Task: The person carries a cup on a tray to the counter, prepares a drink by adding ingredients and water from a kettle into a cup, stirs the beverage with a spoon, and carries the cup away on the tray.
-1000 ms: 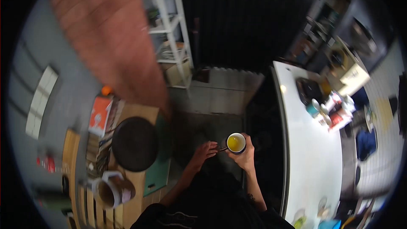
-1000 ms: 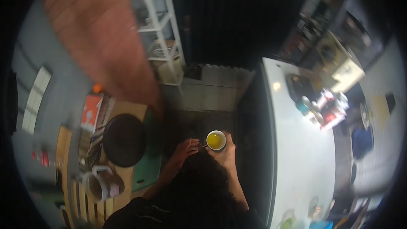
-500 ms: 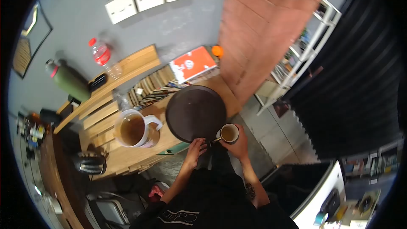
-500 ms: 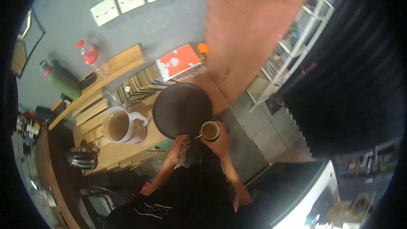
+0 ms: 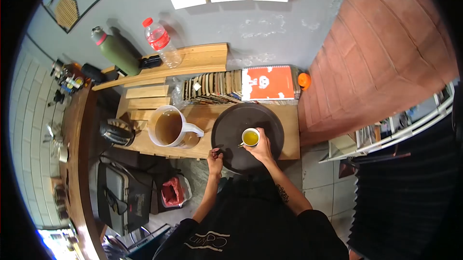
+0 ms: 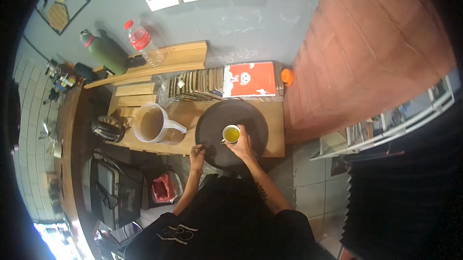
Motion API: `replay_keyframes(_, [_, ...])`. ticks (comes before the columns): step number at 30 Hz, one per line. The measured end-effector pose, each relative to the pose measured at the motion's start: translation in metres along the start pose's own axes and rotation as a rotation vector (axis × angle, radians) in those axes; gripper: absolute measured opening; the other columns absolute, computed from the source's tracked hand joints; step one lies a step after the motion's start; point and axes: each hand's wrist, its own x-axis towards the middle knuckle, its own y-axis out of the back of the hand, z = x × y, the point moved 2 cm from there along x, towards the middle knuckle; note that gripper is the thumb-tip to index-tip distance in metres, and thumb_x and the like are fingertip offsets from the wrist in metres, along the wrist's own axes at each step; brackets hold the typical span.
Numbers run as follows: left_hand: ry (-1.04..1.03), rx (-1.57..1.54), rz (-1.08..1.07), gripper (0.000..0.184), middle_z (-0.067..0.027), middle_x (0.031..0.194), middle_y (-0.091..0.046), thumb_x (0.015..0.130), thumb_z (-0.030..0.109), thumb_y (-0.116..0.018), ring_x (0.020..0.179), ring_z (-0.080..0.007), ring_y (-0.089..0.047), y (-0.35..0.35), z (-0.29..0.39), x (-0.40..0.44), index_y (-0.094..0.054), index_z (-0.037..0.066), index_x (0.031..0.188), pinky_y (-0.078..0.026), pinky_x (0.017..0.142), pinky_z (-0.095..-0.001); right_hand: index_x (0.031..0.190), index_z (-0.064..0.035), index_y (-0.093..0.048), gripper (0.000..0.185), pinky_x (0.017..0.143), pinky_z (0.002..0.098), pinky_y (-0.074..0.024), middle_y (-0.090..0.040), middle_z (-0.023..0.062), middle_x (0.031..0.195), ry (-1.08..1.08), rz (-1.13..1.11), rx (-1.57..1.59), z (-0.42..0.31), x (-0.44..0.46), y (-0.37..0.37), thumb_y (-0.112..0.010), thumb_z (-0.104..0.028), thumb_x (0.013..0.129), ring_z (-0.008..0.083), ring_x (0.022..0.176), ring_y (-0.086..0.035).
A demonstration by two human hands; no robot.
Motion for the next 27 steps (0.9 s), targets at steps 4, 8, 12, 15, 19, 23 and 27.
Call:
replay_keyframes(4, [-0.075, 0.121, 0.094, 0.034, -0.0009, 0.108, -0.056, 0.093, -0.003, -0.066, 0.090, -0.0088, -0.052, -0.006, 0.005, -0.014, -0.059, 0.005, 0.126, -0.044, 0.079, -0.0233, 0.126, -0.0036, -0.049, 0.078, 0.089, 0.0463, -0.0549, -0.068, 0.0204, 0.112, 0.056, -0.096, 0.030, 0.016, 0.016, -0.012, -0.095, -0.016, 0.064, 0.0400, 0.107, -0.068])
replay_keyframes(8, [-0.012, 0.051, 0.097, 0.036, -0.0032, 0.112, -0.060, 0.096, 0.004, -0.067, 0.093, -0.0081, -0.055, -0.002, 0.013, -0.030, -0.060, 0.005, 0.131, -0.046, 0.077, -0.0246, 0.130, -0.0034, -0.047, 0.081, 0.091, 0.0468, -0.0539, -0.068, 0.0211, 0.113, 0.111, -0.172, 0.060, 0.023, 0.023, -0.019, -0.095, -0.016, 0.065, 0.0414, 0.110, -0.067])
replay_keyframes(12, [-0.028, 0.028, 0.133, 0.032, -0.0061, 0.121, -0.063, 0.099, 0.011, -0.065, 0.092, -0.0085, -0.055, 0.006, 0.009, -0.031, -0.062, 0.006, 0.131, -0.047, 0.077, -0.0259, 0.137, -0.0020, -0.044, 0.091, 0.098, 0.0482, -0.0509, -0.064, 0.0222, 0.121, 0.091, -0.219, 0.061, 0.031, 0.024, -0.015, -0.097, -0.020, 0.064, 0.0415, 0.117, -0.062])
replay_keyframes(15, [-0.114, 0.275, 0.172, 0.034, -0.0110, 0.123, -0.062, 0.097, 0.010, -0.067, 0.098, -0.0181, -0.062, 0.011, 0.012, -0.021, -0.063, 0.008, 0.131, -0.050, 0.086, -0.0296, 0.143, -0.0015, -0.041, 0.102, 0.103, 0.0519, -0.0448, -0.059, 0.0221, 0.127, 0.205, -0.183, 0.031, 0.037, 0.020, -0.005, -0.098, -0.025, 0.062, 0.0424, 0.124, -0.055])
replay_keyframes(19, [-0.258, 0.541, 0.208, 0.040, -0.0195, 0.129, -0.061, 0.095, 0.012, -0.069, 0.106, -0.0321, -0.067, 0.014, 0.019, -0.002, -0.062, 0.013, 0.135, -0.054, 0.093, -0.0378, 0.145, -0.0003, -0.041, 0.096, 0.108, 0.0528, -0.0413, -0.052, 0.0229, 0.137, 0.085, -0.095, -0.066, 0.075, 0.002, 0.032, -0.094, -0.028, 0.069, 0.0424, 0.132, -0.048])
replay_keyframes(23, [-0.247, 0.465, 0.113, 0.054, -0.0230, 0.134, -0.059, 0.094, 0.013, -0.070, 0.112, -0.0373, -0.066, 0.011, 0.023, 0.028, -0.053, 0.013, 0.144, -0.053, 0.095, -0.0455, 0.131, 0.0003, -0.050, 0.065, 0.102, 0.0502, -0.0456, -0.055, 0.0224, 0.125, -0.184, 0.156, -0.414, 0.123, -0.015, 0.052, -0.086, -0.015, 0.079, 0.0414, 0.122, -0.054])
replay_keyframes(27, [-0.149, 0.453, 0.049, 0.059, -0.0257, 0.132, -0.060, 0.093, 0.014, -0.071, 0.113, -0.0385, -0.066, 0.011, 0.024, 0.060, -0.047, 0.010, 0.147, -0.053, 0.095, -0.0465, 0.126, 0.0015, -0.052, 0.051, 0.098, 0.0500, -0.0470, -0.059, 0.0214, 0.111, -0.238, 0.431, -0.528, 0.142, -0.025, 0.035, -0.079, -0.009, 0.085, 0.0422, 0.116, -0.057])
